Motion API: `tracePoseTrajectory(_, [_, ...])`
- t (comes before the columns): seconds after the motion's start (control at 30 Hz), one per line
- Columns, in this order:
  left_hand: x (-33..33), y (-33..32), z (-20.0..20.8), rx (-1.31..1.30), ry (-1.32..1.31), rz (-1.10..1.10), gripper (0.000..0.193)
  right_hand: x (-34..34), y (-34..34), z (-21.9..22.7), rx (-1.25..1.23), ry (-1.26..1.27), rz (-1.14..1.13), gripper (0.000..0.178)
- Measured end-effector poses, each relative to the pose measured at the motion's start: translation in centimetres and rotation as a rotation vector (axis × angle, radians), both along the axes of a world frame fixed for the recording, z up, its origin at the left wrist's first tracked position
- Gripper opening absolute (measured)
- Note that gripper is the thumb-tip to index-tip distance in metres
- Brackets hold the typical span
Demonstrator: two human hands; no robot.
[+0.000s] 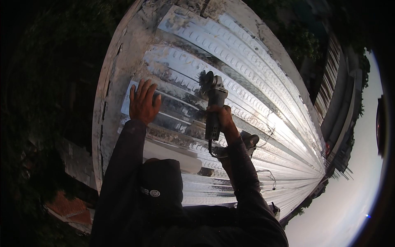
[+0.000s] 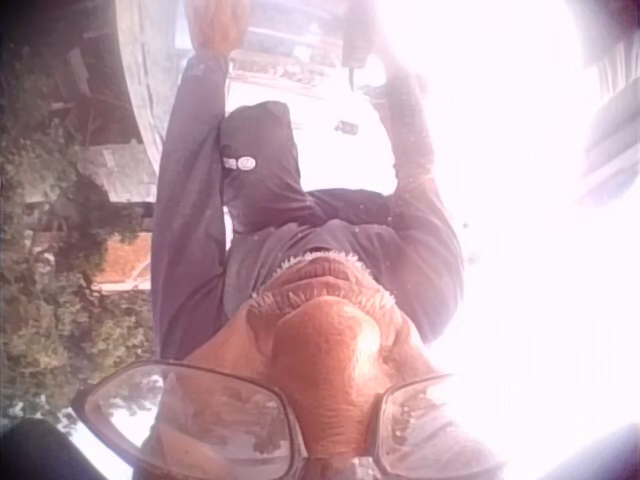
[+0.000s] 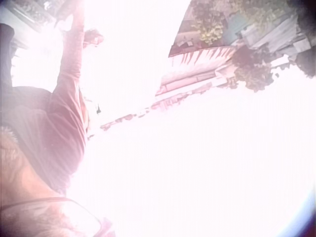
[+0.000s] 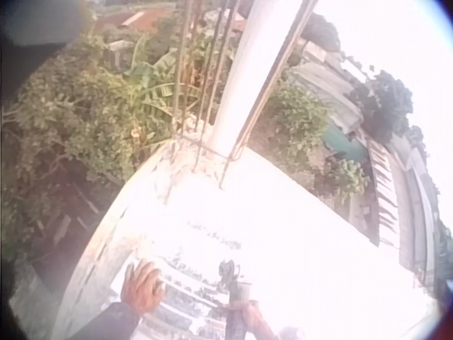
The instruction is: The person uses an angle grinder to grind the surface of a corrugated metal roof. They move the tool along the ridges and valleys of the metal sheet while balancing on the roof.
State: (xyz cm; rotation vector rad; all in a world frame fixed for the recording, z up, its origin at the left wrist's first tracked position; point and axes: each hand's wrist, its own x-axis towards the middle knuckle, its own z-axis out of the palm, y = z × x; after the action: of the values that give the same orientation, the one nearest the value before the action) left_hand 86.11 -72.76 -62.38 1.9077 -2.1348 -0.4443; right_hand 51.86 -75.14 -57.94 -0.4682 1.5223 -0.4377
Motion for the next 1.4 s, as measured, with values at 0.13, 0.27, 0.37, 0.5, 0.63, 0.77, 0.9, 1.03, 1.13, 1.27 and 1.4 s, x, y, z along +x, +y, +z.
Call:
tracePoseTrajectory(0.13, [-0.1, -0.3, 0.7, 0.024, 0.006, -0.001, 0.043, 0.3, -0.5, 1.2, -0.015, 0.015, 0.047, 0.029])
tracePoseTrajectory(0.27, [-0.4, -0.4, 0.8, 0.04, -0.009, 0.002, 0.043, 0.5, -1.0, 1.7, 0.007, 0.028, 0.027, 0.029])
tracePoseTrajectory(0.37, [-0.4, -0.3, 0.5, 0.036, -0.026, 0.001, 0.044, 0.8, -1.3, 2.1, 0.015, 0.005, -0.01, 0.029])
tracePoseTrajectory(0.5, [-0.4, -0.1, 0.1, 0.019, -0.025, -0.004, 0.046, 0.8, -1.5, 2.2, 0.003, 0.02, 0.004, 0.029])
tracePoseTrajectory(0.63, [-0.3, -0.1, 0.3, 0.031, -0.034, -0.005, 0.047, 1.1, -1.5, 2.4, 0.022, -0.017, -0.045, 0.03])
tracePoseTrajectory(0.77, [-0.2, -0.2, 0.4, 0.054, -0.03, -0.009, 0.048, 0.9, -1.5, 2.0, 0.04, 0.027, -0.036, 0.029])
tracePoseTrajectory(0.9, [0.0, 0.1, -0.1, 0.051, -0.03, -0.008, 0.048, 0.9, -1.5, 1.8, 0.038, 0.027, -0.033, 0.028])
tracePoseTrajectory(1.03, [0.0, 0.0, 0.0, 0.054, -0.019, -0.011, 0.048, 1.2, -1.6, 2.3, 0.037, 0.006, -0.046, 0.028])
tracePoseTrajectory(1.13, [0.0, 0.0, 0.0, 0.035, -0.025, -0.017, 0.048, 1.0, -1.6, 2.4, 0.022, -0.003, -0.03, 0.027])
tracePoseTrajectory(1.27, [-0.1, 0.0, -0.1, 0.017, -0.027, -0.018, 0.047, 0.6, -1.4, 1.5, -0.003, 0.007, -0.003, 0.026])
tracePoseTrajectory(1.4, [0.0, 0.1, 0.1, 0.046, -0.028, 0.0, 0.047, 1.5, -1.8, 2.5, 0.019, 0.031, -0.008, 0.024])
